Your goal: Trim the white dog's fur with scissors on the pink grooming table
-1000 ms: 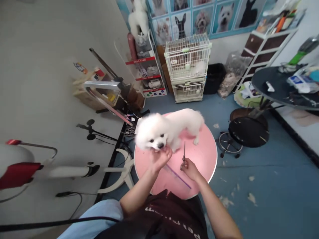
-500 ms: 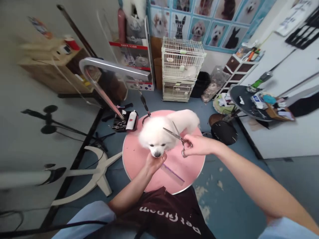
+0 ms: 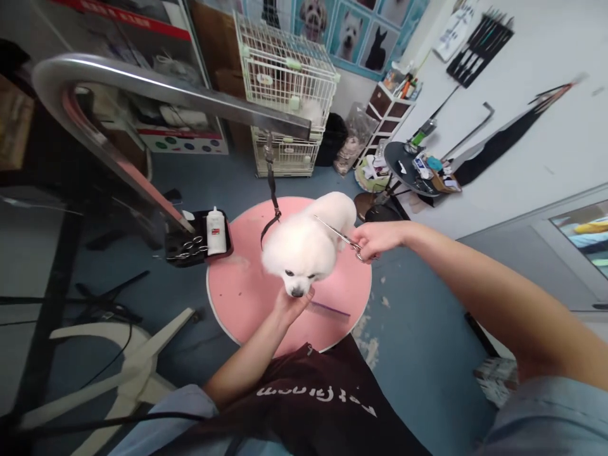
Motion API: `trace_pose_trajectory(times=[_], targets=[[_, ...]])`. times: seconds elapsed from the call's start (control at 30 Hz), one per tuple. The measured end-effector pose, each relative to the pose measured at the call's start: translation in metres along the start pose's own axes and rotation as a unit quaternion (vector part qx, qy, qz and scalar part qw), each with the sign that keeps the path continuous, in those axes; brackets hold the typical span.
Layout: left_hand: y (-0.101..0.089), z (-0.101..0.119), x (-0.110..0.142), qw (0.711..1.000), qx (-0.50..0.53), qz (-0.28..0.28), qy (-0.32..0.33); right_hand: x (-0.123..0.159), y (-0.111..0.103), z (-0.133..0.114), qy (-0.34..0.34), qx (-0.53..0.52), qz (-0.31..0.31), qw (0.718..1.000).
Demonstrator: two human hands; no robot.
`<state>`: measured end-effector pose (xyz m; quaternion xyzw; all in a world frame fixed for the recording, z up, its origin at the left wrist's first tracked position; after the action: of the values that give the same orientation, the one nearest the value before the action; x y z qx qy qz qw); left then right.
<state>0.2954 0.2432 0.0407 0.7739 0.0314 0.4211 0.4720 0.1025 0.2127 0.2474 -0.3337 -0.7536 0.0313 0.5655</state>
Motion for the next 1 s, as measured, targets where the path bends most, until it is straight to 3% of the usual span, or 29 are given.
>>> trace_pose_trajectory(times=[0.23,0.6,0.8,1.0], targets=[[-0.005,0.019,0.006,0.996,-0.015,0.083,-0.021,0.003,0.007,-0.003,0.026,-0.032,-0.007,0.999],[0.001,0.052,0.009,0.996,-0.079,0.024,-0.031,-0.006,0.015,-0.009,0.006,-0.088,0.042,0.995],[0.004,0.063,0.004,0.991,-0.117,-0.066,-0.005,-0.010,0.020,-0.007,0.015,-0.068,0.078,0.995],[0.008,0.066,0.014,0.995,-0.096,0.015,0.014,-0.012,0.025,0.004,-0.021,-0.059,0.059,0.996]])
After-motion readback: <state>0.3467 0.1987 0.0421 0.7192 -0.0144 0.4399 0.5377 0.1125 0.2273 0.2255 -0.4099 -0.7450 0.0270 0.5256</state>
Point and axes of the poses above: each hand's wrist, its own x-axis away from the middle knuckle, its own y-axis out of the palm, z = x × y, the point moved 3 cm from there along -x, towards the middle knuckle, and after that the axes turned 7 degrees about x, right-handed, at the moved point
